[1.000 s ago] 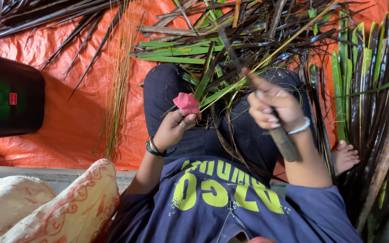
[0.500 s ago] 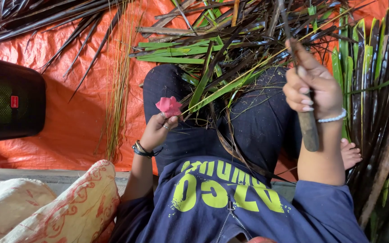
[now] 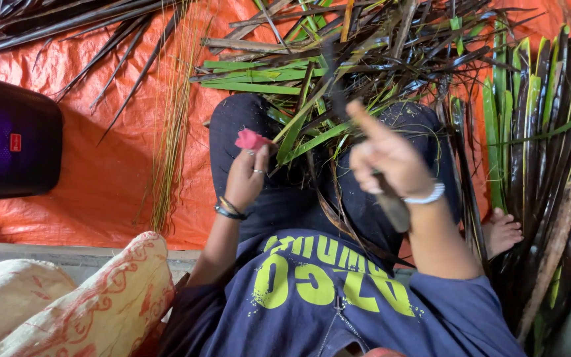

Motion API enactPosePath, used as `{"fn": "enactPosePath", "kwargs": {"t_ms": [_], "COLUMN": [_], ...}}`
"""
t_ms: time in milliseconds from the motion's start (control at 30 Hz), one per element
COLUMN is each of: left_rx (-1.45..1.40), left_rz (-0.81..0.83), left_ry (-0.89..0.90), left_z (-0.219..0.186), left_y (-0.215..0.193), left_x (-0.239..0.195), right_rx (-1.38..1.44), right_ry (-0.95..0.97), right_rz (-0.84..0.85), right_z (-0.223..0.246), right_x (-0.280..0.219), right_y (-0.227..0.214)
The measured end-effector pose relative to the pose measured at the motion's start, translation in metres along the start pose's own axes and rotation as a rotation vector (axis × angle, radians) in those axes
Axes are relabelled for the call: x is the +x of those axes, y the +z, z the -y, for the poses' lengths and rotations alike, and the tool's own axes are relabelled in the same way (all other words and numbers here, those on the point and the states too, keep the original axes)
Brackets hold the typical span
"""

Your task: The person sits on an orange tarp and uses a curved knife to strip the green leaflets from palm fronds. They hold the frond with one hand and pull the blade along the stem to separate the leaflets, which fall onto the lap and tarp.

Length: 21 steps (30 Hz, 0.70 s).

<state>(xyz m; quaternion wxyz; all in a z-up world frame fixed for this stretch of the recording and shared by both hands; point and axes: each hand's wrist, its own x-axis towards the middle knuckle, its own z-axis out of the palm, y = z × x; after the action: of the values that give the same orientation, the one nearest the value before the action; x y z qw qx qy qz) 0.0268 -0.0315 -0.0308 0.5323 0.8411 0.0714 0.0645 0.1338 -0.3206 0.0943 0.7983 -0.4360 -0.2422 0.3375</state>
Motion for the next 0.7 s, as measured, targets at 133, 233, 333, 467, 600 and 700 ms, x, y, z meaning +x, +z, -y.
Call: {"fn": "enactPosePath", "kwargs": {"t_ms": [133,233,333,467,600,700], "left_rx": [-0.064,-0.110,-0.151,-0.162,-0.178,-0.226], "left_rz": [-0.026,-0.025,-0.036,-0.051,-0.025,-0.004], "left_ry": [0.035,0.041,0.062,0.063,0.044,0.048], "left_z": [-0.062,-0.066,-0.062,-0.073,-0.061,-0.072], "left_y": [0.008,0.012,0.016,0.016,0.020,0.016], "left_x": [0.008,0.008,0.008,0.010,0.006,0.007], "right_rx": [0.078,0.100,0.162,0.242,0.268,0.294], "right_ry": [0.226,0.359,0.376,0.360,0.356,0.359], "right_rz": [0.001,-0.017,-0.069,-0.127,-0.130,-0.132], "right_z": [-0.054,-0.054,-0.060,-0.066,-0.060,-0.052], "right_x": [0.003,0.009,0.010,0.010,0.011,0.011], "right_y": [0.016,0.040,0.046,0.039,0.039,0.034]}}
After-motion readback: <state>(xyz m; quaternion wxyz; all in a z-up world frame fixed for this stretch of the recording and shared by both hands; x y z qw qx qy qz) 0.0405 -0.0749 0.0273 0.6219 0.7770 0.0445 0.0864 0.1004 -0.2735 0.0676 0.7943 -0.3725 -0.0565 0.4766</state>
